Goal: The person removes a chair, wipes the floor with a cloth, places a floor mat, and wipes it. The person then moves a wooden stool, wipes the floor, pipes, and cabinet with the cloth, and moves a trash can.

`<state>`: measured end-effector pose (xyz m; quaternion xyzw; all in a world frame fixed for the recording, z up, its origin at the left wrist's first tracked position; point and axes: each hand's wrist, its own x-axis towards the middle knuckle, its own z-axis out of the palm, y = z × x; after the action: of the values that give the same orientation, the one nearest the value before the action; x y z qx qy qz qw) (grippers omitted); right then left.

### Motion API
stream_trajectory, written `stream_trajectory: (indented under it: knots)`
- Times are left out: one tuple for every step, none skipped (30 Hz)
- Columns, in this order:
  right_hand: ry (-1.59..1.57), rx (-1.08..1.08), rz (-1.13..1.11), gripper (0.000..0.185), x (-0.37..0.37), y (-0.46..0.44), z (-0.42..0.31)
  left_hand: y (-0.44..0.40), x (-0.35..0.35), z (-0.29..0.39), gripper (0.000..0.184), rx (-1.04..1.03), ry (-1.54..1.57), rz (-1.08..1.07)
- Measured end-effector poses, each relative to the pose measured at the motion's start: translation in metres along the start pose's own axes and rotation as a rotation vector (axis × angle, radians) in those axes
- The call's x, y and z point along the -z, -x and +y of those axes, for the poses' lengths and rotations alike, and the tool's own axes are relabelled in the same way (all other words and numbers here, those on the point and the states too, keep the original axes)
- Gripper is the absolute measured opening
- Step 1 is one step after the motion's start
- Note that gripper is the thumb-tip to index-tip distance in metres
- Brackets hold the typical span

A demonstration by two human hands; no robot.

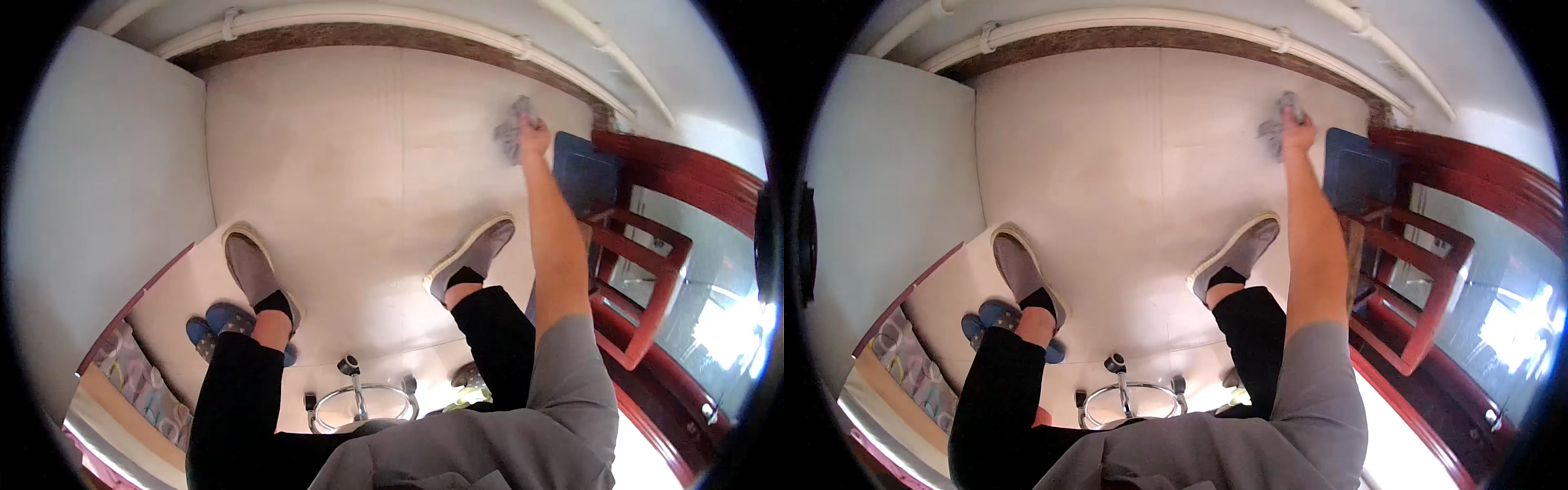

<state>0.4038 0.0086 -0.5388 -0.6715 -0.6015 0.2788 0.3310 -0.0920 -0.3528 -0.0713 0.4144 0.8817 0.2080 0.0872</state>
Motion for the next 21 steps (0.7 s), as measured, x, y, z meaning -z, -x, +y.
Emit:
stream_trajectory:
  knots:
    - [-0.139,-0.085,-0.034,0.052,-0.012,-0.035,0.024,-0.003,-0.004,-0.001,0.049,0.004,-0.009,0.005]
    - [0.002,-0.067,-0.041,0.054,-0.020,-0.014,-0.011,0.003,-0.015,0.013,0.048,0.014,-0.087,0.012]
    - [0.146,-0.050,-0.046,0.056,-0.034,0.023,-0.049,0.010,-0.027,0.026,0.048,0.024,-0.166,0.017]
    - [0.303,0.202,-0.009,0.046,-0.057,0.053,-0.059,0.016,-0.040,0.039,0.048,0.034,-0.244,0.023]
    - [0.390,0.247,-0.075,0.060,-0.083,0.089,-0.057,0.015,-0.041,0.041,0.049,0.049,-0.198,0.044]
    - [0.425,0.527,-0.145,0.048,-0.098,0.149,-0.071,0.015,-0.038,0.044,0.049,0.052,-0.166,0.063]
    - [0.441,0.778,-0.144,0.048,-0.108,0.205,-0.069,0.014,-0.035,0.046,0.049,0.055,-0.134,0.082]
    - [0.354,0.771,-0.368,0.047,-0.107,0.256,-0.072,0.013,-0.025,0.043,0.052,0.026,-0.114,0.041]
    - [0.191,0.834,-0.424,0.046,-0.108,0.307,-0.070,0.001,-0.010,0.021,0.056,-0.063,-0.116,0.018]
    - [0.155,0.768,-0.647,0.047,-0.095,0.348,-0.082,-0.010,0.006,-0.001,0.059,-0.153,-0.117,-0.006]
    - [0.123,0.738,-0.739,0.046,-0.082,0.388,-0.091,-0.022,0.022,-0.023,0.062,-0.243,-0.116,-0.030]
    - [0.035,0.600,-0.885,0.050,-0.073,0.419,-0.094,-0.026,0.026,-0.023,0.064,-0.291,-0.286,-0.013]
    - [-0.008,0.525,-1.002,0.047,-0.070,0.437,-0.098,-0.024,0.019,-0.025,0.065,-0.269,-0.204,0.046]
    - [-0.034,0.535,-0.997,0.047,-0.068,0.444,-0.106,-0.024,0.018,-0.025,0.076,-0.379,-0.133,0.019]
    - [-0.001,0.382,-1.032,0.049,-0.065,0.444,-0.109,-0.009,0.034,-0.030,0.076,-0.380,-0.157,0.026]
    - [0.041,0.221,-1.071,0.054,-0.060,0.439,-0.108,0.013,0.041,-0.015,0.062,-0.470,-0.257,0.050]
    - [-0.042,0.161,-1.123,0.062,-0.047,0.416,-0.120,0.038,0.044,0.005,0.049,-0.558,-0.355,0.074]
    - [-0.115,0.026,-1.118,0.067,-0.027,0.396,-0.129,0.061,0.044,0.021,0.036,-0.645,-0.450,0.097]
    - [-0.029,0.045,-1.081,0.067,0.003,0.373,-0.156,0.080,0.049,0.020,0.031,-0.680,-0.507,0.103]
    - [-0.052,-0.197,-1.034,0.068,0.031,0.357,-0.181,0.101,0.053,0.019,0.026,-0.715,-0.563,0.110]
    - [-0.092,-0.016,-0.907,0.057,0.025,0.330,-0.140,0.124,0.062,0.008,0.027,-0.646,-0.459,0.028]
